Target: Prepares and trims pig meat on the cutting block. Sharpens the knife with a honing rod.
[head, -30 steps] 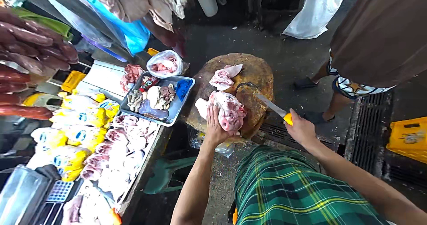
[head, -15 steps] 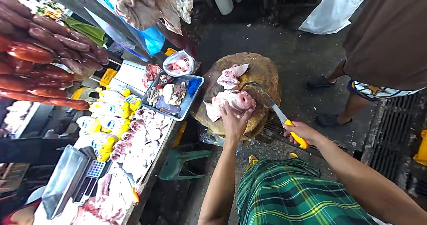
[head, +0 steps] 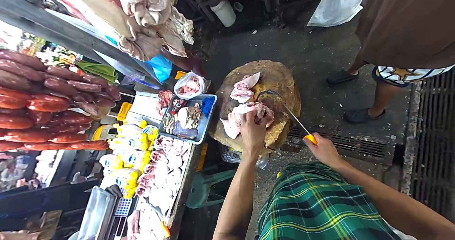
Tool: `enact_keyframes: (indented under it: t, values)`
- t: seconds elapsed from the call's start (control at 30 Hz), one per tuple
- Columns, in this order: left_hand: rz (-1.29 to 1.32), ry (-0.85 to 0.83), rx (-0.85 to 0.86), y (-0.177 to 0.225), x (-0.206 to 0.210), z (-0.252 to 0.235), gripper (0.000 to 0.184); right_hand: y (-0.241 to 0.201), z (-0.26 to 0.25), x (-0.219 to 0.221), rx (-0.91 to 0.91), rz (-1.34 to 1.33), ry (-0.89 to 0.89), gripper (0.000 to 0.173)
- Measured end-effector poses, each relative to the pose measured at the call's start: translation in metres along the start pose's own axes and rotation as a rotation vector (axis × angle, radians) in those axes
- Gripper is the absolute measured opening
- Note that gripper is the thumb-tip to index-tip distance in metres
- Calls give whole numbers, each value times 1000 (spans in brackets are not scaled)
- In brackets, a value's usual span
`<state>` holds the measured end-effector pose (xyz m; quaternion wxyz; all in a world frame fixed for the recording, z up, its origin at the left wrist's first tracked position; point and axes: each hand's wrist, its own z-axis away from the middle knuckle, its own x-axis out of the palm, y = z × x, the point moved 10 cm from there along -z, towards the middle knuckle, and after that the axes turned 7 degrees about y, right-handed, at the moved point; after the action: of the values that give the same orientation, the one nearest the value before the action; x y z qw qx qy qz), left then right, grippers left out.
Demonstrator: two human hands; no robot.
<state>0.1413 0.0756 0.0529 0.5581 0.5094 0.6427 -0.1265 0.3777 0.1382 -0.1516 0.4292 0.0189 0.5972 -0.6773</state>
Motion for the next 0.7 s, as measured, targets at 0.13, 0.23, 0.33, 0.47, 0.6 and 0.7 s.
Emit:
enact_keyframes:
  t: [0.13,0.23,0.33,0.47,0.6,0.7]
  values:
    - [115,31,5,-4,-2,-4,28,-75,-22,8,-185,-46,55,52]
    - [153,-12,-62,-9,-1,-3,23,-127,-40,10,-303,-122,129,45]
    - [169,-12,-64,-11,0,-6,19,-160,-50,10,-370,-176,125,40]
    - [174,-10,-54,-11,7,-10,17,-161,-47,19,-280,-160,13,46]
    - [205,-23,-16,-11,7,-11,13,-141,-29,28,-155,-86,-133,46]
    - [259,-8,-48,-24,13,-18,15,-123,-16,31,-161,8,-152,44]
